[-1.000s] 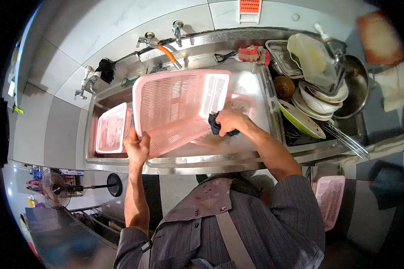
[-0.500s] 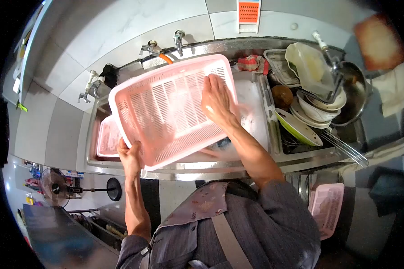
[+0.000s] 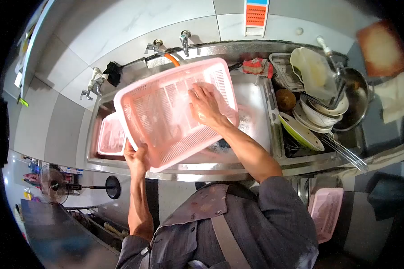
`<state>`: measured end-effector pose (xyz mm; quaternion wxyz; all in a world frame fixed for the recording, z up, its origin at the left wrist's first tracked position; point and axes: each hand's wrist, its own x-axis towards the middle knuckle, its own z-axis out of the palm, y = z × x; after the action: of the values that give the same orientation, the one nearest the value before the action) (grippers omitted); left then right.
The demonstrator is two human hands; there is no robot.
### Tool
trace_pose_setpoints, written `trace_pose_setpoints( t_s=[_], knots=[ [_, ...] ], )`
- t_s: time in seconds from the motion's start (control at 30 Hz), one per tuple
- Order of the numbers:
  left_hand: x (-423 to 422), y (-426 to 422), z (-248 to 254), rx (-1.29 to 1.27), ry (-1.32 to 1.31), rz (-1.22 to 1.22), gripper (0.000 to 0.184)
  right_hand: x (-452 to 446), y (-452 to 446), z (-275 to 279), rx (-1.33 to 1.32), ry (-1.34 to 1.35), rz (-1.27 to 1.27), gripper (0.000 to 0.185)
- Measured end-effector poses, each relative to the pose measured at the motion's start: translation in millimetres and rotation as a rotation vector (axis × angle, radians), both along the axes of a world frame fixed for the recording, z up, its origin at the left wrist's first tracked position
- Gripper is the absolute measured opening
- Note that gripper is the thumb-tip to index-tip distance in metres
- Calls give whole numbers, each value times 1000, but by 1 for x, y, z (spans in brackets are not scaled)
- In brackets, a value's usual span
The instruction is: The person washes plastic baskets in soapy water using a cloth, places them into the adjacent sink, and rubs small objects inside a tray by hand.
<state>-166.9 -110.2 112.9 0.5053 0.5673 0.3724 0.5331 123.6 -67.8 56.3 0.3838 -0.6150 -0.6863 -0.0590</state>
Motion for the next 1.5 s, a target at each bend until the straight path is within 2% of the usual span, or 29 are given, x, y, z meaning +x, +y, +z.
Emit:
trace_pose_setpoints(
  t_s=[0.03, 0.1, 0.17, 0.23, 0.27, 0.3, 0.37, 0.4, 0.47, 0.53, 0.63, 0.67, 0.73, 0.77, 0.9, 0.93, 0.97, 1.0, 1.03, 1.1, 1.13, 1.23, 1.27, 1.3, 1.33, 1.43, 1.5],
  knots=[
    [1, -3, 12, 12, 56, 47, 28, 8, -6, 8, -5, -2, 6, 36],
    [3, -5, 24, 44, 68, 101, 26, 28, -15, 16, 89, 146, 56, 51],
    [0, -5, 32, 69, 105, 121, 25, 48, -35, 31, 350, 165, -165, 50],
    [-2, -3, 32, 93, 138, 138, 25, 65, -58, 43, 373, 215, -424, 44],
    [-6, -2, 31, 101, 164, 133, 24, 71, -63, 39, 264, 442, -417, 48],
    [-10, -2, 30, 108, 192, 129, 23, 79, -66, 29, 256, 439, -413, 48],
    [-17, 1, 26, 105, 175, 133, 21, 90, -66, 6, -265, 854, -134, 53],
    [-20, 2, 26, 116, 162, 123, 19, 89, -67, 0, -327, 928, 10, 50],
    [-22, 3, 25, 123, 148, 114, 17, 92, -65, -14, -376, 1017, 67, 46],
    [-24, 5, 26, 275, 253, 130, 14, 87, -70, -10, -429, 1148, 99, 37],
    [-38, 16, 22, 399, 344, 171, 12, 81, -77, 0, -351, 1065, 136, 33],
    [-42, 19, 21, 395, 346, 175, 12, 78, -78, 1, -342, 1002, 79, 30],
    [-41, 27, 27, 475, 530, 274, 12, 67, -80, 3, -285, 1008, 73, 29],
    [-41, 33, 24, 471, 526, 292, 12, 62, -78, 5, -222, 1018, 71, 28],
    [-63, 56, -8, 287, 479, 349, 28, 45, -65, -15, -242, 960, 36, 28],
    [-67, 58, -6, 200, 641, 386, 33, 34, -63, -15, -198, 1036, 82, 27],
    [-69, 60, -3, 95, 791, 415, 39, 21, -61, -7, -218, 1047, 55, 28],
    [-70, 59, -2, 78, 715, 438, 41, 15, -60, -4, -358, 1090, 48, 34],
    [-71, 58, -2, 65, 640, 445, 44, 10, -58, -6, -389, 1060, 62, 36],
    [-93, 70, -40, 182, 682, 497, 54, -1, -44, -26, -577, 1014, 47, 38],
    [-105, 69, -47, 203, 731, 505, 61, -13, -39, -27, -584, 1003, 61, 38],
    [-134, 65, -55, 312, 793, 677, 60, -47, -20, -24, -650, 1084, 115, 37],
    [-144, 66, -56, 276, 793, 747, 54, -58, -15, -19, -760, 1058, 129, 36],
    [-153, 68, -58, 271, 788, 749, 54, -71, -8, -9, -860, 1028, 147, 36],
    [-162, 70, -60, 227, 650, 774, 52, -92, -3, 8, -852, 1040, 161, 34],
    [-186, 77, -70, 186, 518, 815, 48, -134, 29, 18, -862, 1029, 217, 34],
    [-198, 84, -73, 237, 626, 807, 42, -172, 48, 28, -891, 1073, 282, 32]
  ],
)
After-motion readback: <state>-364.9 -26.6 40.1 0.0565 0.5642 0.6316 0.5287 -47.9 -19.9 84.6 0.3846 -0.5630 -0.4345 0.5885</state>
